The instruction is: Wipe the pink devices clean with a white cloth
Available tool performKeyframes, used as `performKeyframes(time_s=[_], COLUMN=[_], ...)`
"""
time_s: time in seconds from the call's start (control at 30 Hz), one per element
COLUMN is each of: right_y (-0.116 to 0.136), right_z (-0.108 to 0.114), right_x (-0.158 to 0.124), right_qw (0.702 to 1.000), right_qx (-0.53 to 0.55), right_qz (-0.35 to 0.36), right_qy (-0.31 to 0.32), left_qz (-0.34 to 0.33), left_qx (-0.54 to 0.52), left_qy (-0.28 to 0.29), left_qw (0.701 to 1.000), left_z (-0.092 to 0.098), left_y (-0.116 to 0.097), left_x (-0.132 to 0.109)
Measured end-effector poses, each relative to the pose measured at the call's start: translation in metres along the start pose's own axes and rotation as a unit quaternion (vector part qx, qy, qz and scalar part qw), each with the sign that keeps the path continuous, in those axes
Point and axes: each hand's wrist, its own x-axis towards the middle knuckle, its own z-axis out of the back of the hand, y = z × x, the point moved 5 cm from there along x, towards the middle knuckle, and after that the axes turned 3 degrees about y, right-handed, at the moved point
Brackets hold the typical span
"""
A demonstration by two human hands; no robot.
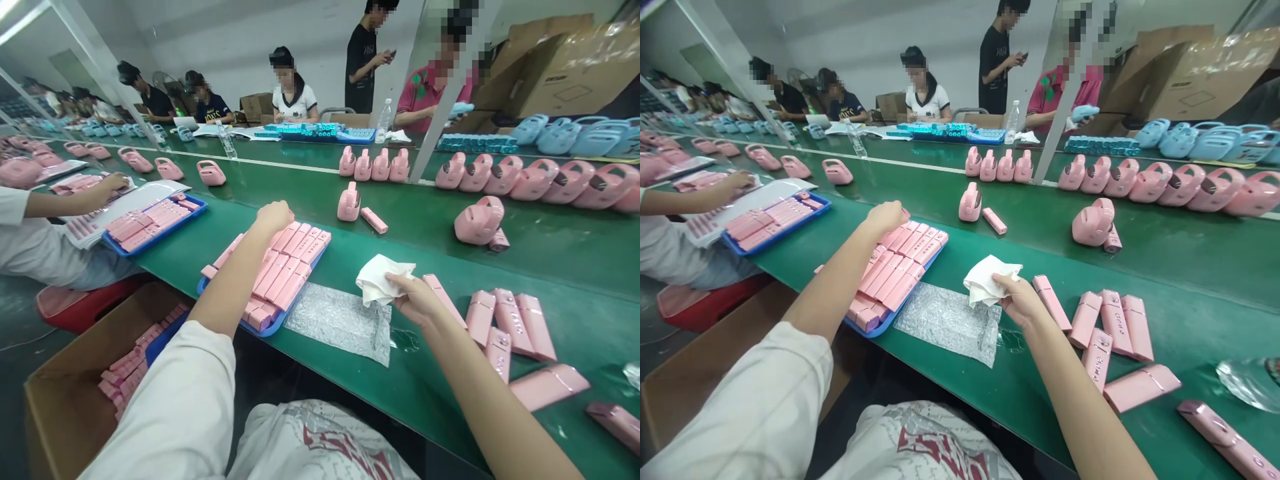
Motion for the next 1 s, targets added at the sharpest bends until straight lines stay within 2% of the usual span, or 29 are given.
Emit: performKeyframes(time_s=[0.1, 0.17, 0.2, 0.27, 0.37, 0.47, 0.57, 0.63, 0.73, 0.83, 0.93, 1.0], right_y=[-0.006, -0.01, -0.012, -0.013, -0.011, -0.005, 0.002, 0.006, 0.01, 0.013, 0.012, 0.01], right_z=[0.012, 0.018, 0.02, 0.024, 0.031, 0.038, 0.047, 0.051, 0.051, 0.045, 0.035, 0.024], right_x=[-0.007, -0.01, -0.01, -0.012, -0.014, -0.017, -0.022, -0.026, -0.033, -0.04, -0.045, -0.049], right_qw=[0.999, 0.998, 0.998, 0.997, 0.994, 0.99, 0.982, 0.973, 0.961, 0.956, 0.946, 0.908], right_qx=[0.023, 0.032, 0.037, 0.047, 0.066, 0.081, 0.087, 0.091, 0.095, 0.038, -0.117, -0.253], right_qz=[0.001, -0.003, -0.003, 0.005, 0.033, 0.067, 0.113, 0.145, 0.194, 0.247, 0.288, 0.331], right_qy=[-0.031, -0.044, -0.05, -0.06, -0.08, -0.092, -0.125, -0.154, -0.175, -0.154, -0.095, -0.049], left_qz=[-0.048, -0.114, -0.144, -0.164, -0.149, -0.152, -0.114, -0.075, -0.016, 0.03, 0.057, 0.071], left_qx=[-0.022, -0.131, -0.217, -0.389, -0.551, -0.649, -0.708, -0.725, -0.716, -0.696, -0.685, -0.691], left_qy=[-0.026, -0.035, -0.024, 0.035, 0.112, 0.218, 0.309, 0.356, 0.407, 0.445, 0.446, 0.431], left_qw=[0.998, 0.984, 0.965, 0.906, 0.813, 0.713, 0.625, 0.585, 0.567, 0.563, 0.573, 0.576], left_z=[0.017, 0.024, 0.024, 0.015, -0.016, -0.06, -0.104, -0.125, -0.146, -0.159, -0.166, -0.166], left_y=[-0.022, -0.044, -0.056, -0.08, -0.111, -0.138, -0.153, -0.157, -0.159, -0.16, -0.16, -0.16], left_x=[-0.017, -0.034, -0.044, -0.067, -0.101, -0.126, -0.135, -0.136, -0.139, -0.146, -0.152, -0.153])
